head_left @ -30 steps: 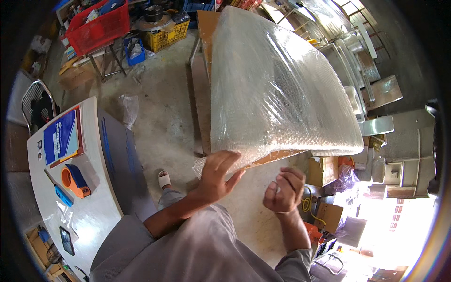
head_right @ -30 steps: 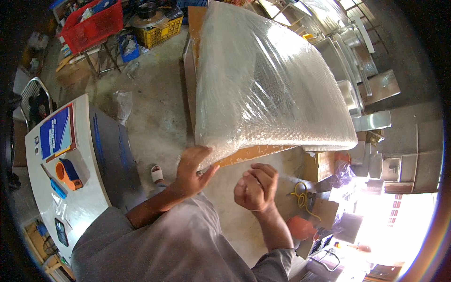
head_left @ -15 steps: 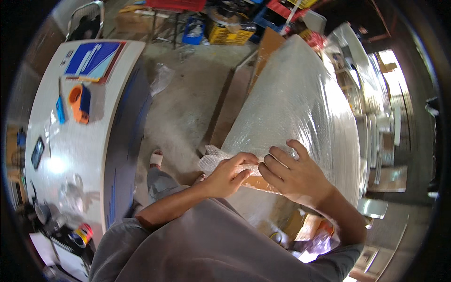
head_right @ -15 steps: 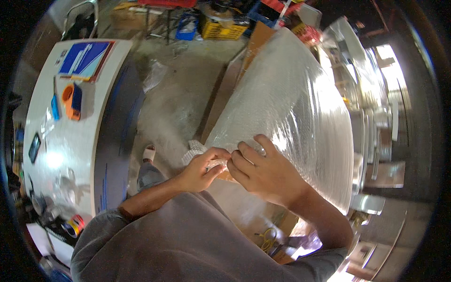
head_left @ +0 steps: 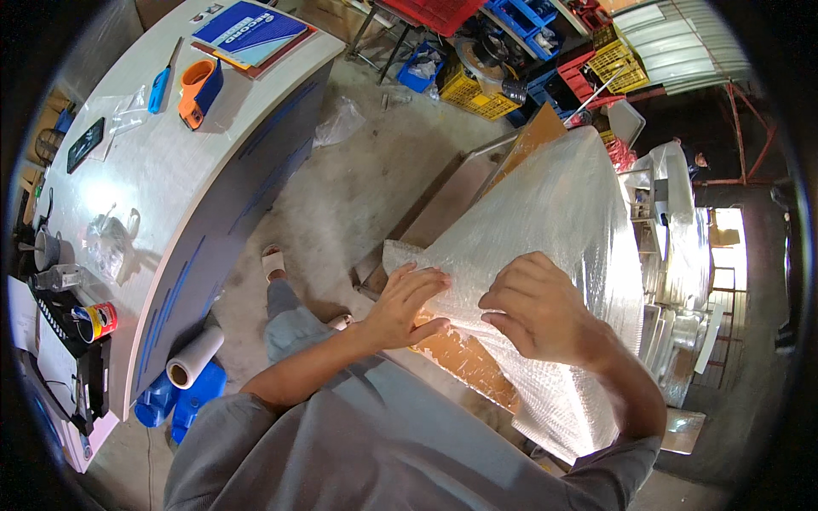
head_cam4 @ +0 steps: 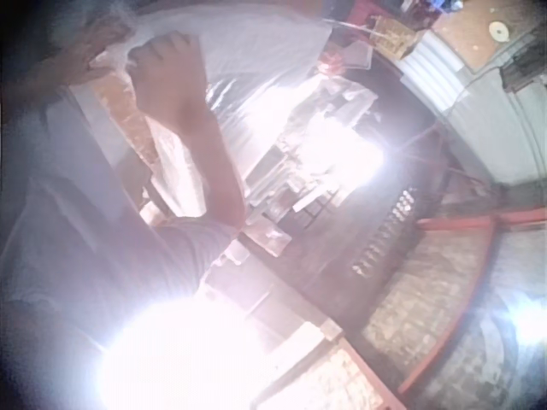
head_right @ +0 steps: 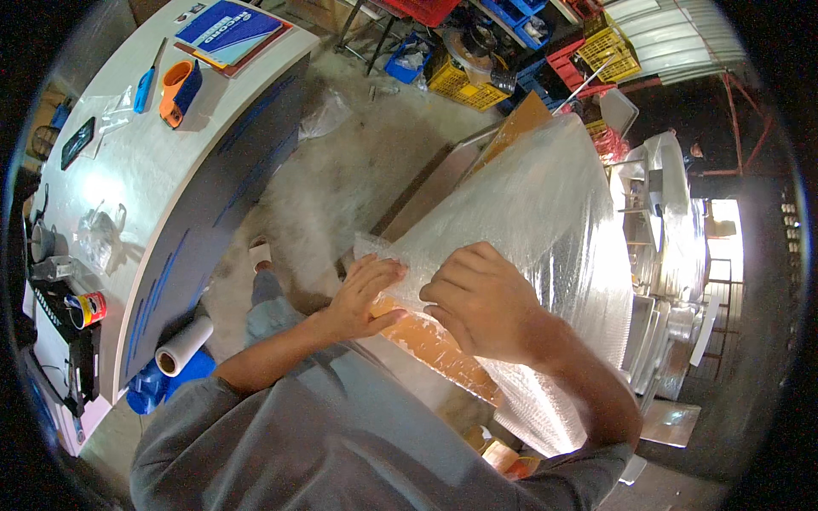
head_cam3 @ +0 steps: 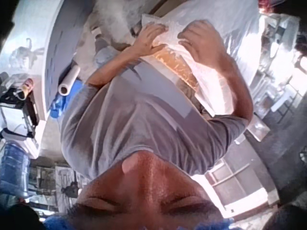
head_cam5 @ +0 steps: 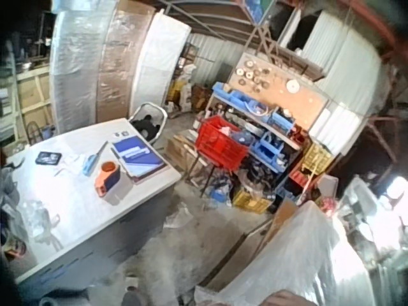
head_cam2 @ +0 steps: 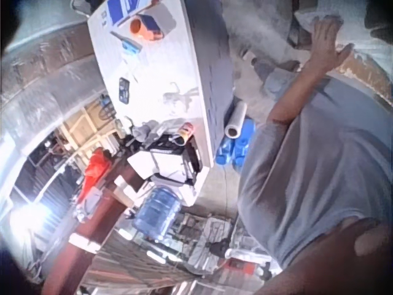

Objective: The person wraps a large rectangular object with bubble wrap, secures it with packing tape using a handheld dispenser, and writes a date on the wrapped surface with a marker. The person folds and tapes the bubble wrap around the object, then labels it.

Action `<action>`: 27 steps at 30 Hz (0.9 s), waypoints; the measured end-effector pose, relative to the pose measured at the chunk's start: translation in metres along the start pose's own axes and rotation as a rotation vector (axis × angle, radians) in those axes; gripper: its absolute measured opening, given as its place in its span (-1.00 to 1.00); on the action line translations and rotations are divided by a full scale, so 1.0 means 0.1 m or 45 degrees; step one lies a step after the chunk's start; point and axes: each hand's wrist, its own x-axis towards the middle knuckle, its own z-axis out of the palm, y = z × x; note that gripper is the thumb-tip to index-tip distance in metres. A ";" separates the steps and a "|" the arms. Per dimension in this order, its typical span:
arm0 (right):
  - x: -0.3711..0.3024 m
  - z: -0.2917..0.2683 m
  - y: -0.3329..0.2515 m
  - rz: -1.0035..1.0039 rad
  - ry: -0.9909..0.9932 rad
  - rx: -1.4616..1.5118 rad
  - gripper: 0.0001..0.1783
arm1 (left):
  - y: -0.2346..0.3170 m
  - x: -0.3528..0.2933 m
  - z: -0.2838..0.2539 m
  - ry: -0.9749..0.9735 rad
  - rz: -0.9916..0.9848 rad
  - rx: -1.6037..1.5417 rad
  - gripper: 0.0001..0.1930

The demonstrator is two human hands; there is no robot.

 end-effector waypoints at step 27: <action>0.16 0.39 -0.45 -0.210 -0.197 -0.888 -0.55 | -0.22 -0.07 0.09 -0.494 -0.559 -1.226 -0.68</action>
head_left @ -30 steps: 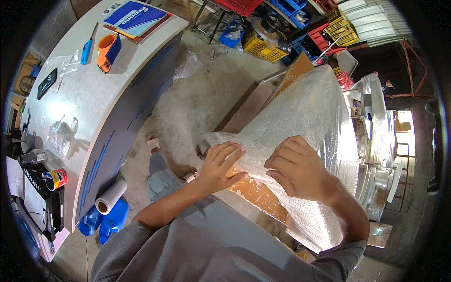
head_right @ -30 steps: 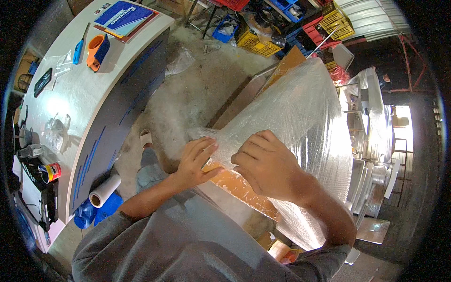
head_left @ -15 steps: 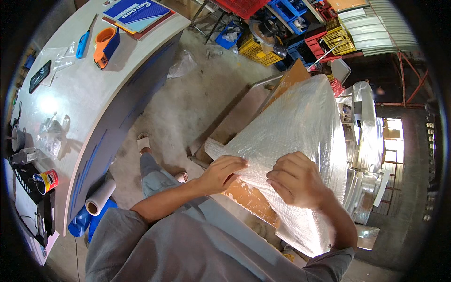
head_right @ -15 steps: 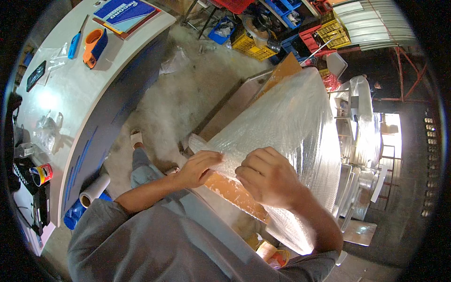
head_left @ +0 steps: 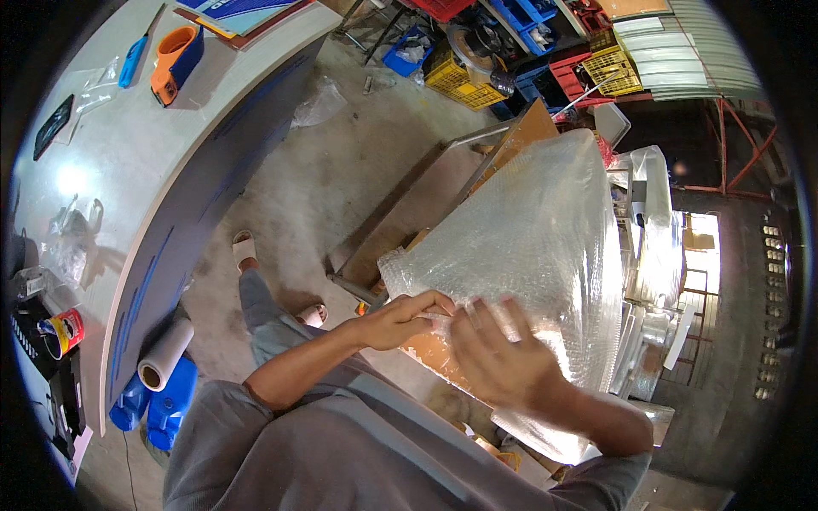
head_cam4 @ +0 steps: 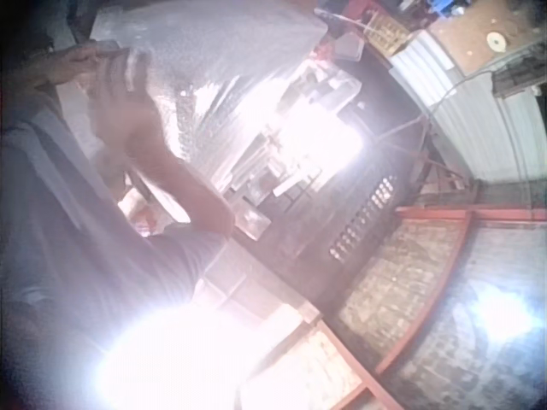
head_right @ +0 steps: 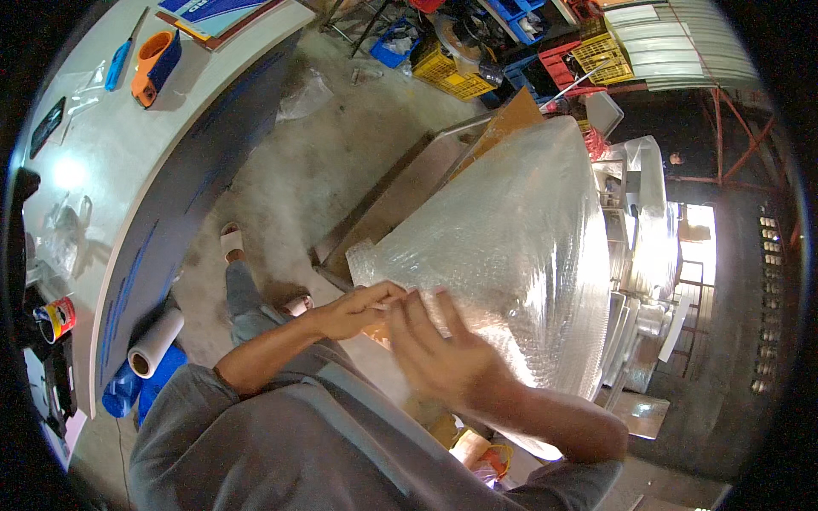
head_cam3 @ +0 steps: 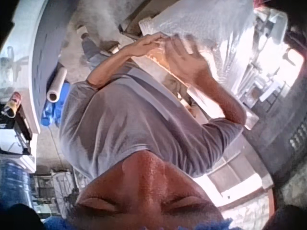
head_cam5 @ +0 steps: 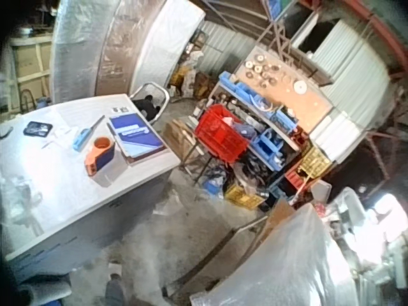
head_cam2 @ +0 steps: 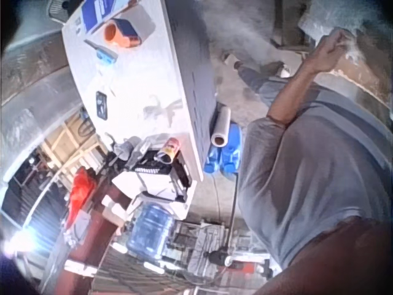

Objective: The person wraps a large rectangular object with bubble wrap, secures it with packing tape using a handheld dispenser, and writes a date on the wrapped surface with a marker. The person folds and tapes the bubble wrap around the object, then labels it.

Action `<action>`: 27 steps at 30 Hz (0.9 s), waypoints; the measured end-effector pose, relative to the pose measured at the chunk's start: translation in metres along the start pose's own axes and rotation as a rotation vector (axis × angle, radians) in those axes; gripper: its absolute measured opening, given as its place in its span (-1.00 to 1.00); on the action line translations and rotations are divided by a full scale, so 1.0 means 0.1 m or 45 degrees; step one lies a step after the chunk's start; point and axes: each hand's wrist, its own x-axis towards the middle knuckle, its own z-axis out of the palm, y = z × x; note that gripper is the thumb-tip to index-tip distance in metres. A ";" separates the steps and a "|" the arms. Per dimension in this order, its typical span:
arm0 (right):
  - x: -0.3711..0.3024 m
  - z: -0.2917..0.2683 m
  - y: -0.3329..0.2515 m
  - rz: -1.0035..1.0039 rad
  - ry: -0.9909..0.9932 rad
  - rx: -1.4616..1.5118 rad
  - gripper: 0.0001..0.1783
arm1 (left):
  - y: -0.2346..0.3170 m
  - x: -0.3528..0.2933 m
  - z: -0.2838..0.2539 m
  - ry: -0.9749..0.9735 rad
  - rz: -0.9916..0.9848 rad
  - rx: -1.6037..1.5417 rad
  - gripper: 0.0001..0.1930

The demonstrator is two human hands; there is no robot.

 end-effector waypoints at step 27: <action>0.10 0.41 -0.16 -0.058 -0.111 -0.004 -0.80 | -0.84 -0.49 -0.07 0.461 0.148 0.679 -0.76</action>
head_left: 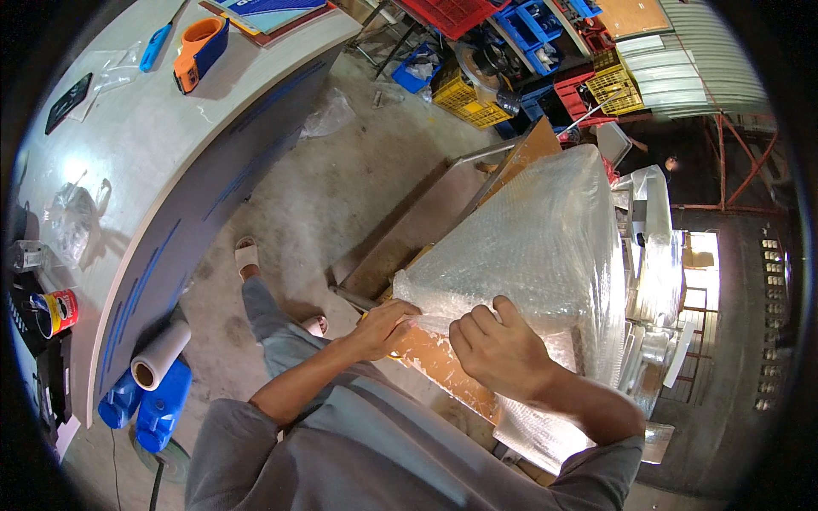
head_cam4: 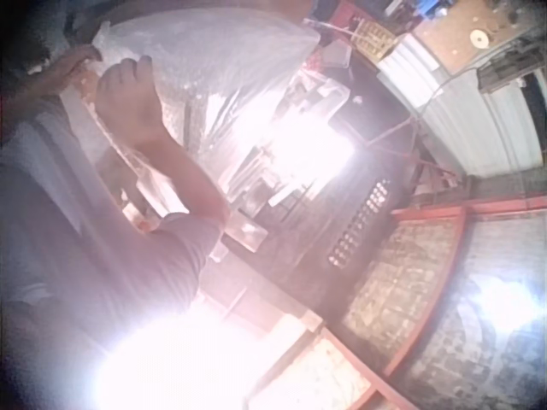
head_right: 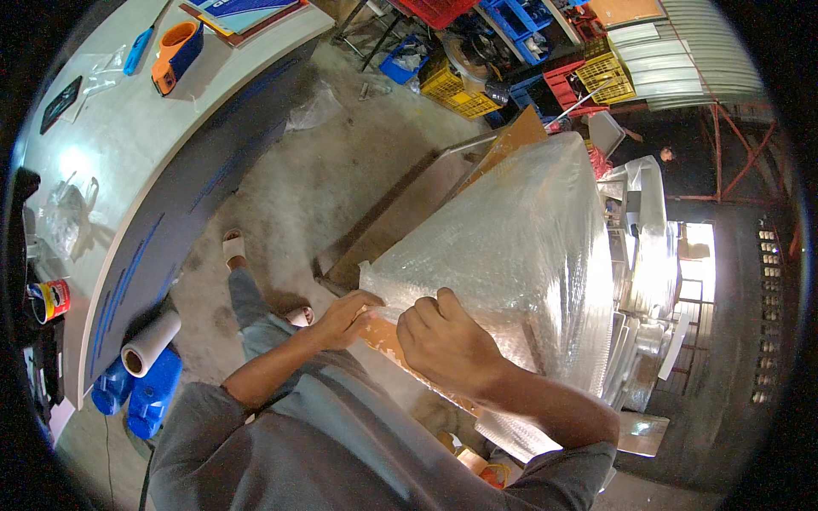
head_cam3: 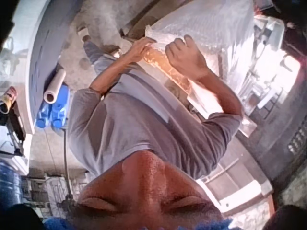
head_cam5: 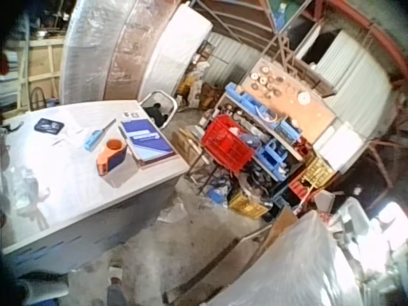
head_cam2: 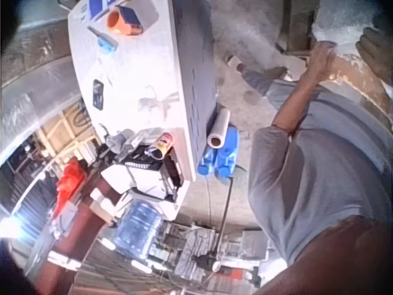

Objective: The person wraps a large rectangular object with bubble wrap, secures it with packing tape using a handheld dispenser, and writes a date on the wrapped surface with a marker. The person folds and tapes the bubble wrap around the object, then labels it.

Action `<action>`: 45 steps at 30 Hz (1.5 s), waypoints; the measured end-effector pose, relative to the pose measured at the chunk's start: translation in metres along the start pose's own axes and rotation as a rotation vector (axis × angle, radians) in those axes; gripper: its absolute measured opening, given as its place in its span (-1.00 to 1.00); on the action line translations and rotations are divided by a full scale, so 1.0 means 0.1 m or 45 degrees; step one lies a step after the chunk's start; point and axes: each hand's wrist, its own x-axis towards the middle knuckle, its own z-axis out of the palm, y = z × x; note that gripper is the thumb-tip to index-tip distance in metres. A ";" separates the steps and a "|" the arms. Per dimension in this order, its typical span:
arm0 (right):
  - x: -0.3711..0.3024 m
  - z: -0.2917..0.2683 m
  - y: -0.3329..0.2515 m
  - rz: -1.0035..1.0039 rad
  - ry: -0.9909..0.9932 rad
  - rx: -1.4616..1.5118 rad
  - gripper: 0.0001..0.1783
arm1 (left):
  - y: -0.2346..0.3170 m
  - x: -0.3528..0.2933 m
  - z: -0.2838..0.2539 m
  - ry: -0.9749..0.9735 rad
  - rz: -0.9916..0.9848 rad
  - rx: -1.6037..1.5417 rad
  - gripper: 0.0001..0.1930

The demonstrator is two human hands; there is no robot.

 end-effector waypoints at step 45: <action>0.07 -0.05 -0.01 -0.011 -0.157 0.064 -0.82 | -0.02 0.17 -0.23 -0.214 0.051 0.078 -0.72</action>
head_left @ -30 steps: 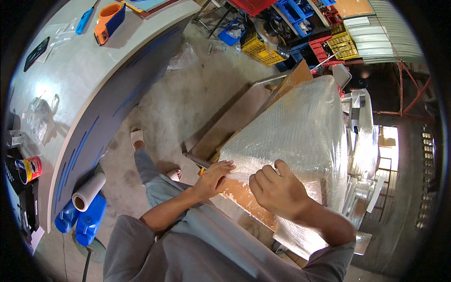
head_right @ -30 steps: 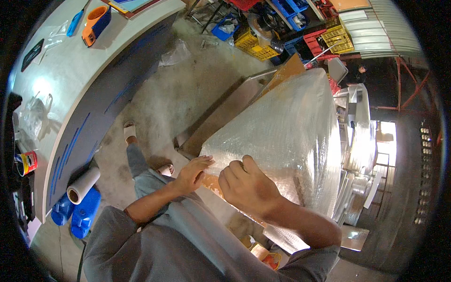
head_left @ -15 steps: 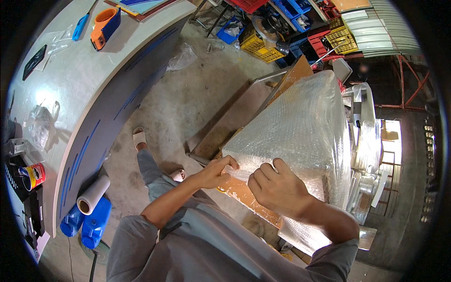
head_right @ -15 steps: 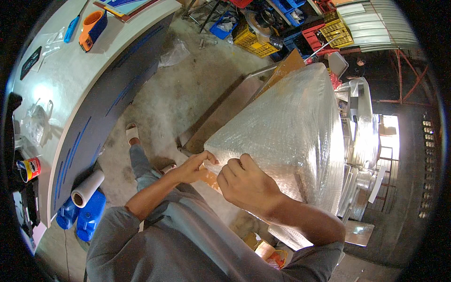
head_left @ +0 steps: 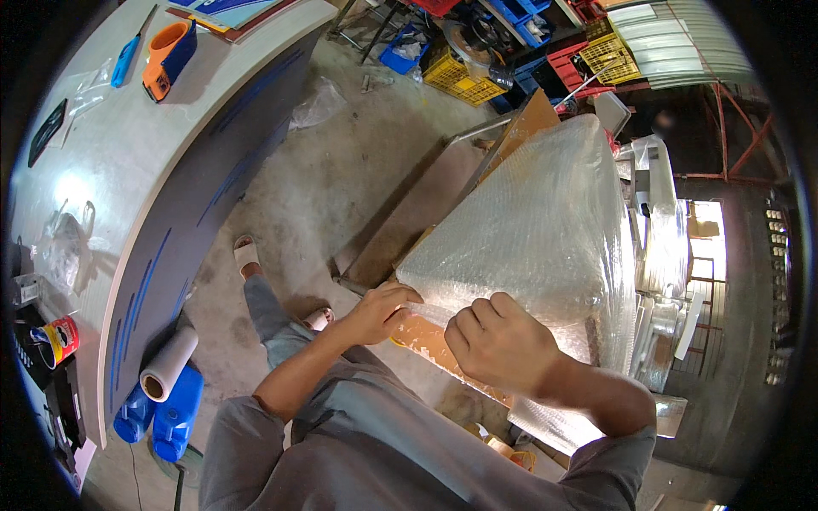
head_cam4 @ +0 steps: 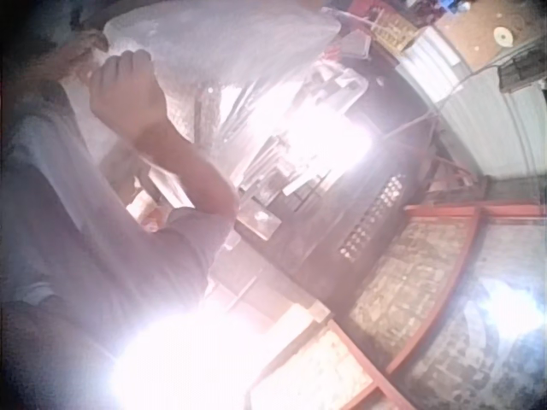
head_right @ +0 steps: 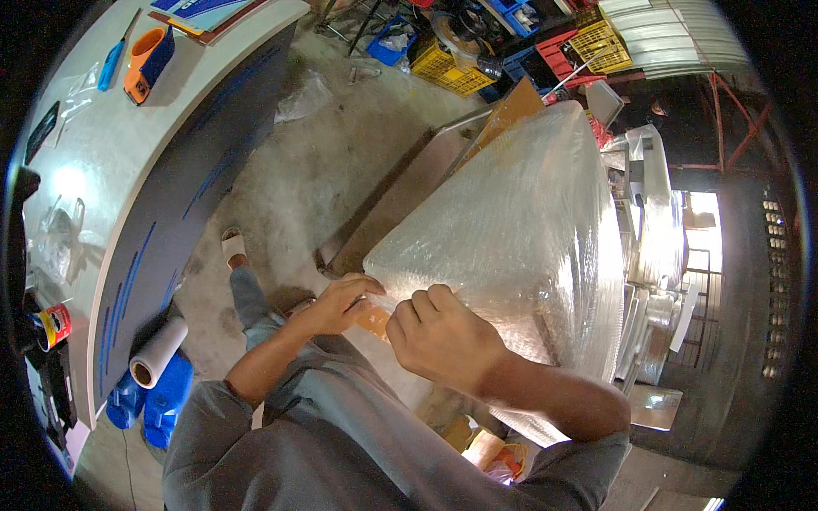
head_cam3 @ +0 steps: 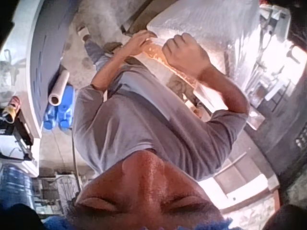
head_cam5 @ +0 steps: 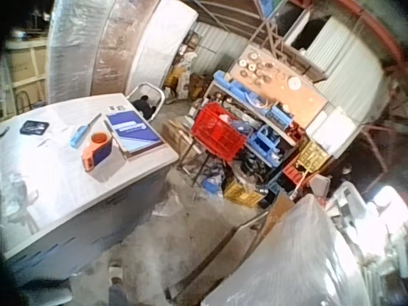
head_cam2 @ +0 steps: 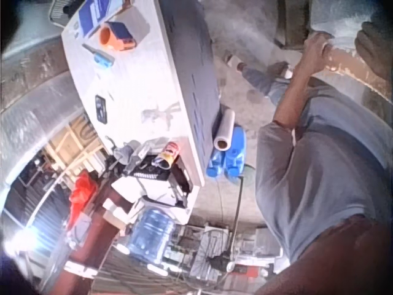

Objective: The person wraps a large rectangular object with bubble wrap, secures it with packing tape using a handheld dispenser, and writes a date on the wrapped surface with a marker. The person folds and tapes the bubble wrap around the object, then labels it.

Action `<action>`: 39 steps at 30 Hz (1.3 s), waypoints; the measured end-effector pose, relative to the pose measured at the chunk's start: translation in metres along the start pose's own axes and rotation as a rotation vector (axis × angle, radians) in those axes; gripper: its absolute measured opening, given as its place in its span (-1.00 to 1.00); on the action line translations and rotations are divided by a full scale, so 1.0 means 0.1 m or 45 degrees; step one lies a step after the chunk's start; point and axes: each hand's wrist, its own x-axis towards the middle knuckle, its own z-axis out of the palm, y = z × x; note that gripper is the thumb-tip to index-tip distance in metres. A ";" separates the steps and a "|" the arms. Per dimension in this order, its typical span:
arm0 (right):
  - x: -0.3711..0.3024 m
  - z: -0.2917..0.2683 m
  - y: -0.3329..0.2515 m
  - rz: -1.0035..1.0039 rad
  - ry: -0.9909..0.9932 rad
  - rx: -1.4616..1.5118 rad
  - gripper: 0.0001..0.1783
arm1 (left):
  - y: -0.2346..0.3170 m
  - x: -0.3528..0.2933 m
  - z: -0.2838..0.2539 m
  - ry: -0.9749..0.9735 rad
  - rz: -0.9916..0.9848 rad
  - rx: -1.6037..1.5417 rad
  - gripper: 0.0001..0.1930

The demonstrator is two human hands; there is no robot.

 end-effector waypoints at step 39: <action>1.49 1.18 -1.23 2.864 1.524 1.453 -0.66 | 0.07 1.94 -0.69 -0.934 0.911 0.699 0.53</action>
